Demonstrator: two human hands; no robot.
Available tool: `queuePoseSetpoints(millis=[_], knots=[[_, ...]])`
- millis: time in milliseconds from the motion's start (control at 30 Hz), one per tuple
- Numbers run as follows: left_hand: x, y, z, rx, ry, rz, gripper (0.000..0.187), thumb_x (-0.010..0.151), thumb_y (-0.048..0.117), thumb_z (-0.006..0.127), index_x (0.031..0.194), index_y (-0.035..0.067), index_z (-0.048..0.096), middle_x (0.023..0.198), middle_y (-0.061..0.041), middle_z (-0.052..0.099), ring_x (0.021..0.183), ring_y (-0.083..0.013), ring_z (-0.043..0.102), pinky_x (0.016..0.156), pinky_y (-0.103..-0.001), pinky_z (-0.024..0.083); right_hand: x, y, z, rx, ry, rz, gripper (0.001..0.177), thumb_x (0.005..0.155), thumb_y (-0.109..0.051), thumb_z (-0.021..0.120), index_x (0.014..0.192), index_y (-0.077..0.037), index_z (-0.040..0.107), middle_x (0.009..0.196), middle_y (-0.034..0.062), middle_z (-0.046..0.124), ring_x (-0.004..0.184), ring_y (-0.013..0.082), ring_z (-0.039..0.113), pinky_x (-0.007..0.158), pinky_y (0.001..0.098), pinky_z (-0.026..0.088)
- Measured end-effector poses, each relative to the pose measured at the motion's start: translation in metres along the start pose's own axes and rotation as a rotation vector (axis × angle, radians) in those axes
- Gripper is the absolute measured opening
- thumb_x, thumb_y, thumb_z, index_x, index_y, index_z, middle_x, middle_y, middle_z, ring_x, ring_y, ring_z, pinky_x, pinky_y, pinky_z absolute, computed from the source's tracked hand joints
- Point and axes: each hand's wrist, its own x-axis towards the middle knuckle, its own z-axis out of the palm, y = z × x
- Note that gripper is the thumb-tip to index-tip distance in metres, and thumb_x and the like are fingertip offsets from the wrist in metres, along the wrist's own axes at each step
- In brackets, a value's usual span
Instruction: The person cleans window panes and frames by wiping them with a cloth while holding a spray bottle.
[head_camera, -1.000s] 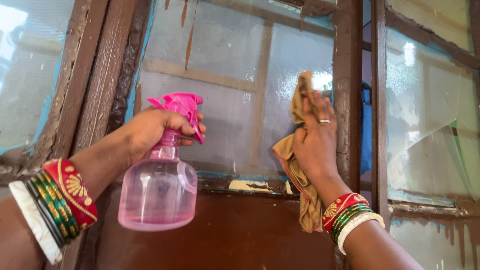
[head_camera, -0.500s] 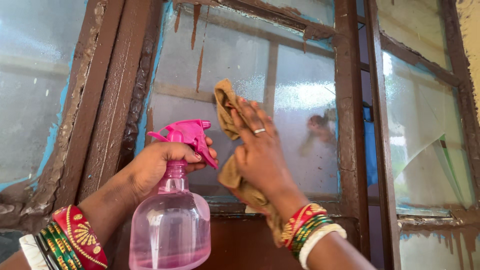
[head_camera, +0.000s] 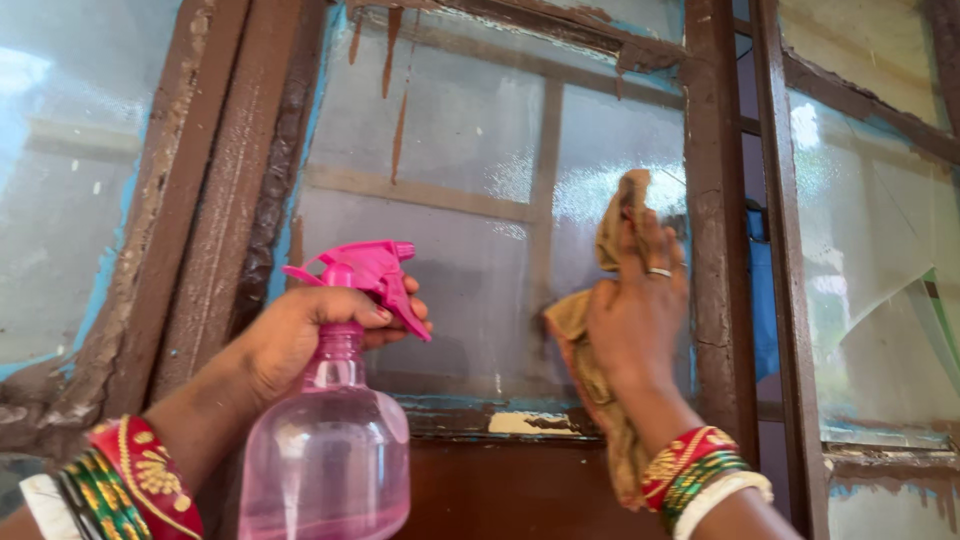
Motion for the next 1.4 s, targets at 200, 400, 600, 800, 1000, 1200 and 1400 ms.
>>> queuePoseSetpoints(millis=[200,400,600,800,1000,1200,1400], knots=[[0.001,0.000,0.008,0.019,0.109,0.014,0.046,0.077,0.000,0.053,0.122,-0.011,0.061,0.112,-0.026,0.075,0.112,-0.0352,0.072,0.103,-0.043,0.056,-0.019,-0.085,-0.006,0.240,-0.041,-0.237,0.074,0.083,-0.017,0.058,0.153,0.000,0.044,0.165,0.0145,0.030,0.153,0.0352,0.027,0.125,0.0478,0.019],[0.001,0.001,0.015,0.106,0.217,0.008,0.048,0.081,0.001,0.050,0.126,-0.012,0.061,0.115,-0.026,0.073,0.114,-0.0342,0.071,0.102,-0.043,0.055,-0.031,-0.088,-0.038,0.391,-0.144,-0.351,0.067,0.083,-0.013,0.056,0.150,-0.007,0.049,0.163,0.0086,0.037,0.152,0.0308,0.031,0.125,0.0499,0.023],[0.001,0.000,0.017,0.149,0.229,0.005,0.048,0.080,0.003,0.049,0.125,-0.012,0.060,0.115,-0.027,0.074,0.114,-0.0350,0.072,0.102,-0.042,0.055,-0.028,-0.023,-0.035,0.344,-0.082,-0.331,0.066,0.083,-0.011,0.053,0.148,-0.004,0.050,0.162,0.0117,0.038,0.151,0.0351,0.033,0.123,0.0509,0.026],[0.002,0.006,0.023,0.206,0.258,-0.027,0.047,0.081,0.003,0.050,0.125,-0.010,0.061,0.116,-0.025,0.074,0.114,-0.0342,0.071,0.102,-0.042,0.054,-0.029,0.007,-0.032,0.290,-0.083,-0.144,0.063,0.086,-0.010,0.051,0.149,-0.005,0.052,0.163,0.0114,0.038,0.149,0.0367,0.032,0.122,0.0487,0.026],[0.005,0.002,0.012,0.145,0.198,-0.020,0.048,0.078,0.001,0.049,0.123,-0.012,0.060,0.114,-0.027,0.074,0.112,-0.0356,0.072,0.102,-0.043,0.056,-0.025,-0.023,-0.023,0.209,-0.029,0.003,0.063,0.084,-0.013,0.052,0.147,-0.004,0.051,0.163,0.0108,0.036,0.151,0.0344,0.029,0.121,0.0500,0.023],[0.008,0.000,0.009,0.106,0.184,-0.031,0.048,0.080,0.004,0.048,0.126,-0.008,0.061,0.114,-0.024,0.075,0.111,-0.0328,0.071,0.099,-0.041,0.055,-0.026,-0.091,-0.027,0.243,-0.047,-0.227,0.068,0.081,-0.015,0.055,0.148,-0.012,0.052,0.161,0.0076,0.038,0.149,0.0307,0.032,0.122,0.0504,0.025],[0.010,0.011,0.014,0.209,0.202,-0.076,0.046,0.081,0.001,0.053,0.125,-0.007,0.061,0.112,-0.022,0.074,0.109,-0.0304,0.072,0.097,-0.040,0.057,-0.025,-0.075,-0.046,0.282,-0.162,-0.313,0.070,0.082,-0.016,0.054,0.152,-0.017,0.048,0.161,0.0045,0.039,0.148,0.0289,0.038,0.122,0.0505,0.027]])
